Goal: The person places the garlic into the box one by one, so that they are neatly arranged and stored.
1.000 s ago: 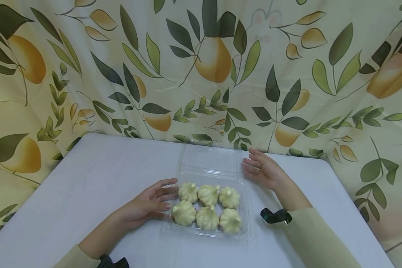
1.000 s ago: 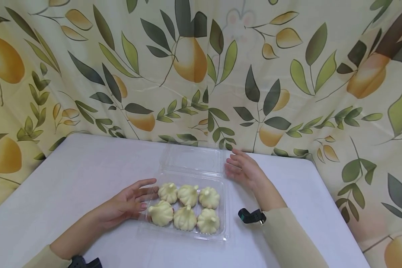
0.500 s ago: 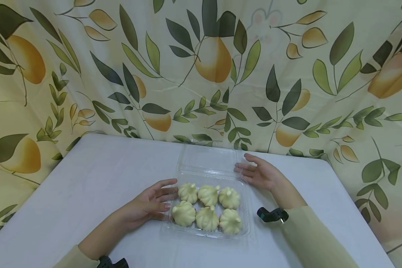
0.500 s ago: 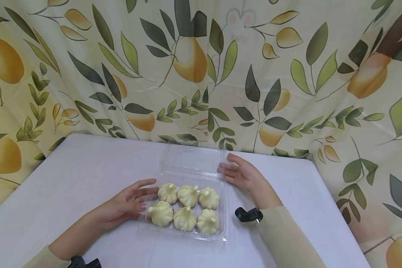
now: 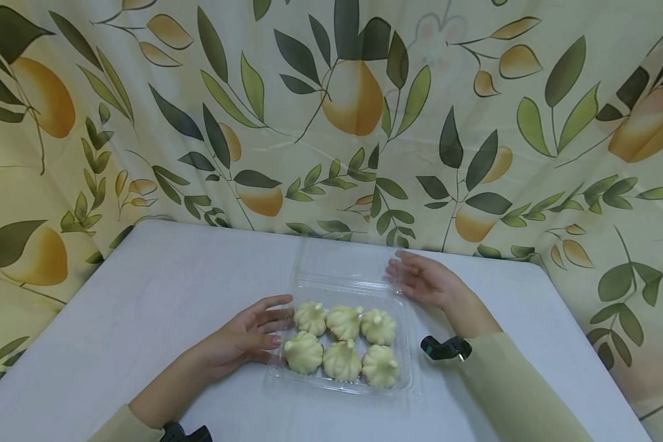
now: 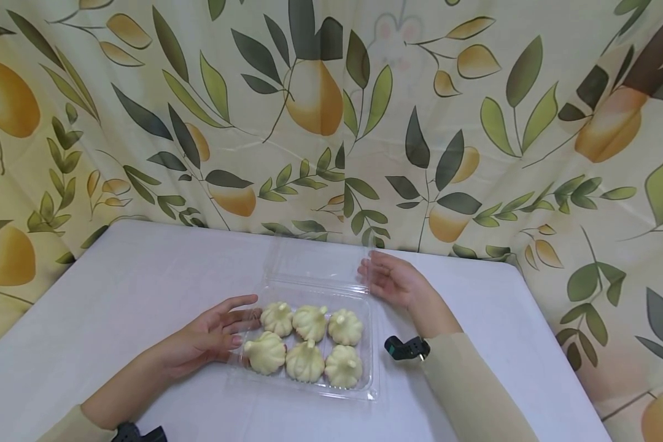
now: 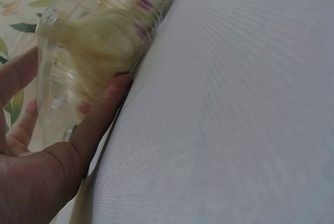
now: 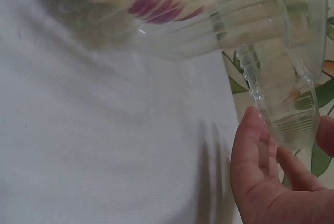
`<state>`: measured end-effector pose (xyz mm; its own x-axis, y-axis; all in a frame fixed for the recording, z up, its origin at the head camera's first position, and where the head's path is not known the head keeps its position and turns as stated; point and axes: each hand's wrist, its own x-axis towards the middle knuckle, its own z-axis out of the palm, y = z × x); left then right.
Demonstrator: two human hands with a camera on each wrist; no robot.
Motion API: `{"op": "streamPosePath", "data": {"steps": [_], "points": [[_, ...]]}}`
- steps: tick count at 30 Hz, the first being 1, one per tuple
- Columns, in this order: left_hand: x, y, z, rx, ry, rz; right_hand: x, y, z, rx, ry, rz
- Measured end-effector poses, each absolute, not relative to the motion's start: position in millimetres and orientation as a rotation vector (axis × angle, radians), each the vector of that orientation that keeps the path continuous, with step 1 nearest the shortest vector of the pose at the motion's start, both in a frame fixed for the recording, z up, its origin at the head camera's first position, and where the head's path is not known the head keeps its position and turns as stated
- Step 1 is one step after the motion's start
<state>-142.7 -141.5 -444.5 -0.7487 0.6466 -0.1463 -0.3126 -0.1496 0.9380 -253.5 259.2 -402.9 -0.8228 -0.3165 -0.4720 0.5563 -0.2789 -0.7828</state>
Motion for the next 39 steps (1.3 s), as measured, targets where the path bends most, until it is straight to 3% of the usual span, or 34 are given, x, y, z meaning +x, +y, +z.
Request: {"op": "streamPosePath", "data": {"steps": [17,39], "points": [[-142.7,-141.7,-443.7,0.376,1.518,1.938,-242.0,257.6,-370.1,0.175,1.542,-2.174],[-142.8,-141.7,-444.0,0.375,1.517,1.94,-204.8,260.9,-340.8,-0.262,2.046,-1.99]]}}
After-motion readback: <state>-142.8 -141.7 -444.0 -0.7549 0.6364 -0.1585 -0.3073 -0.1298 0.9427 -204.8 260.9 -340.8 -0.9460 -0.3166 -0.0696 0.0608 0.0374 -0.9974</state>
